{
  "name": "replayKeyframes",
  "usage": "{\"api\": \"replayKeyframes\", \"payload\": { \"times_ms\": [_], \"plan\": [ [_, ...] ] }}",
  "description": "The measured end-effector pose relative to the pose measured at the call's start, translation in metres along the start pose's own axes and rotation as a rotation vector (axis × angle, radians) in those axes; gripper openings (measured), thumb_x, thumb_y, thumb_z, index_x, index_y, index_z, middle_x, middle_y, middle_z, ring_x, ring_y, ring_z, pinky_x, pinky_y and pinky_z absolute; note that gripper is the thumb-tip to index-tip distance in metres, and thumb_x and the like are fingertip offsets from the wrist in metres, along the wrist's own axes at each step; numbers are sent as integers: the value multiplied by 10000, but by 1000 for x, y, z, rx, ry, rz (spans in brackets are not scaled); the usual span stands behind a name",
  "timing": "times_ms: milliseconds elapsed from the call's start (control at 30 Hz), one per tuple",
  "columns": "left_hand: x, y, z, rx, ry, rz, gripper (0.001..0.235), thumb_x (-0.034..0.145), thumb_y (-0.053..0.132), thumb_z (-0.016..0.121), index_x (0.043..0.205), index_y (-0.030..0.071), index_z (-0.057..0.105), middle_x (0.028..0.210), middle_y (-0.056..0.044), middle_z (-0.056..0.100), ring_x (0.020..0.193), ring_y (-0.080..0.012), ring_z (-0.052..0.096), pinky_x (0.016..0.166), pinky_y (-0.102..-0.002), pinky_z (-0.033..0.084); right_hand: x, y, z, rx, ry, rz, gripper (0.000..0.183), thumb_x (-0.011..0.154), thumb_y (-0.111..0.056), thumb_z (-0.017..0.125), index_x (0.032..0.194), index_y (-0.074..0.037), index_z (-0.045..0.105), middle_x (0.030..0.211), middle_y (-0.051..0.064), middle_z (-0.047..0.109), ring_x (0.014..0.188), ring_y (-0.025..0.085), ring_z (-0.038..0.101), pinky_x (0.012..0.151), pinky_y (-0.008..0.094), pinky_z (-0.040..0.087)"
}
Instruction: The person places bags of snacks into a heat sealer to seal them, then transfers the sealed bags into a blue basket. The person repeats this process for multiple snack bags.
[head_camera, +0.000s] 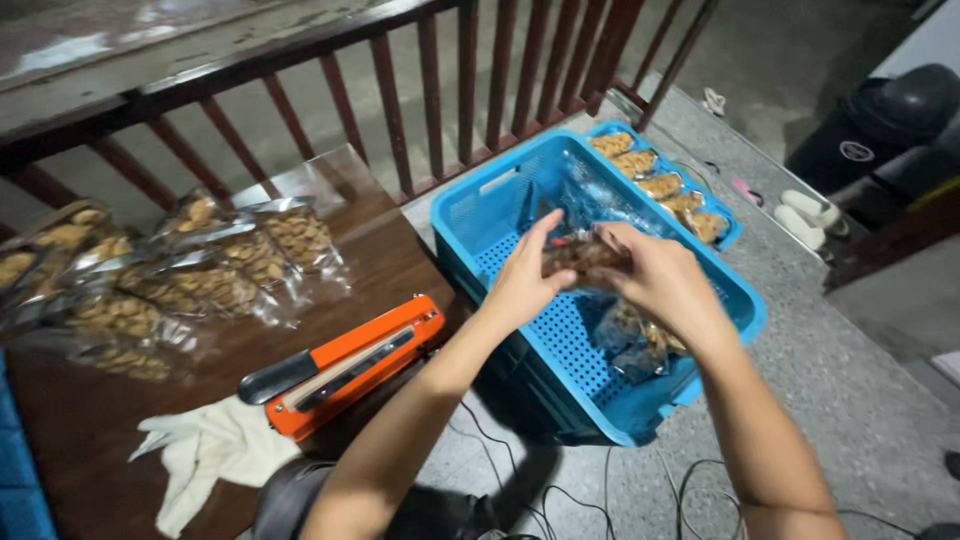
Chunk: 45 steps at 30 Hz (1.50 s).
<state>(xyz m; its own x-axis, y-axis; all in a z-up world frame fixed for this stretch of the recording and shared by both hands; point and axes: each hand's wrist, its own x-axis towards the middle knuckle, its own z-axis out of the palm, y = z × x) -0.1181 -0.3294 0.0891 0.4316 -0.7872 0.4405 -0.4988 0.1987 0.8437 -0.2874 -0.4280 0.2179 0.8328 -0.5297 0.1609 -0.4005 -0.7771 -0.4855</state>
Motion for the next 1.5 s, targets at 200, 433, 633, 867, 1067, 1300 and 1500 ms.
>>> {"api": "replayKeyframes", "payload": {
  "times_ms": [200,433,633,867,1067,1300,1500],
  "plan": [
    [-28,-134,112,-341,-7,-476,685,834,98,750,1464,60,484,1383,-179,654,1286,-283,634,1056,-385,509,59,190,169,-202,-69,219,463,755,-209,782,1203,-163,676,982,218,746,932,433,722,847,525,577],
    [-66,-135,91,-186,-53,-545,465,871,100,721,1328,76,641,1317,-154,692,1187,-256,676,1003,-368,540,62,295,281,-350,-157,516,395,872,-258,681,1254,-171,634,1098,236,730,1023,429,716,878,552,580],
    [-67,-116,46,-177,-45,-513,369,895,81,674,1263,56,694,1227,-141,750,1152,-219,716,996,-341,557,60,296,274,-417,-73,536,310,937,-335,658,1127,-94,702,1081,237,743,1013,415,734,888,527,587],
    [-81,-119,-13,-323,55,-422,331,958,54,640,1286,21,668,1222,-128,740,1163,-194,697,1020,-324,542,60,201,215,-375,-64,298,440,916,-459,742,1041,-37,754,987,236,758,941,398,745,845,499,601],
    [-103,-106,-138,-306,334,-308,265,969,54,650,1230,21,673,1127,-93,744,1042,-147,693,933,-316,566,65,6,187,471,27,-164,312,947,-247,728,1190,-52,755,1075,132,790,998,180,757,873,324,573],
    [-140,-68,-300,770,769,-170,435,841,-87,626,1237,92,647,1100,-156,630,984,-356,647,899,-436,533,93,-152,253,746,-194,-355,264,914,-163,747,1156,-56,761,1030,50,790,862,82,685,780,242,557],
    [-140,-135,-381,1309,603,-394,252,857,24,637,1089,114,672,1162,-134,639,950,-368,638,807,-479,519,77,-193,329,852,-331,-359,263,888,-115,771,1142,-47,780,1030,71,781,860,99,665,771,255,542]
  ]
}}
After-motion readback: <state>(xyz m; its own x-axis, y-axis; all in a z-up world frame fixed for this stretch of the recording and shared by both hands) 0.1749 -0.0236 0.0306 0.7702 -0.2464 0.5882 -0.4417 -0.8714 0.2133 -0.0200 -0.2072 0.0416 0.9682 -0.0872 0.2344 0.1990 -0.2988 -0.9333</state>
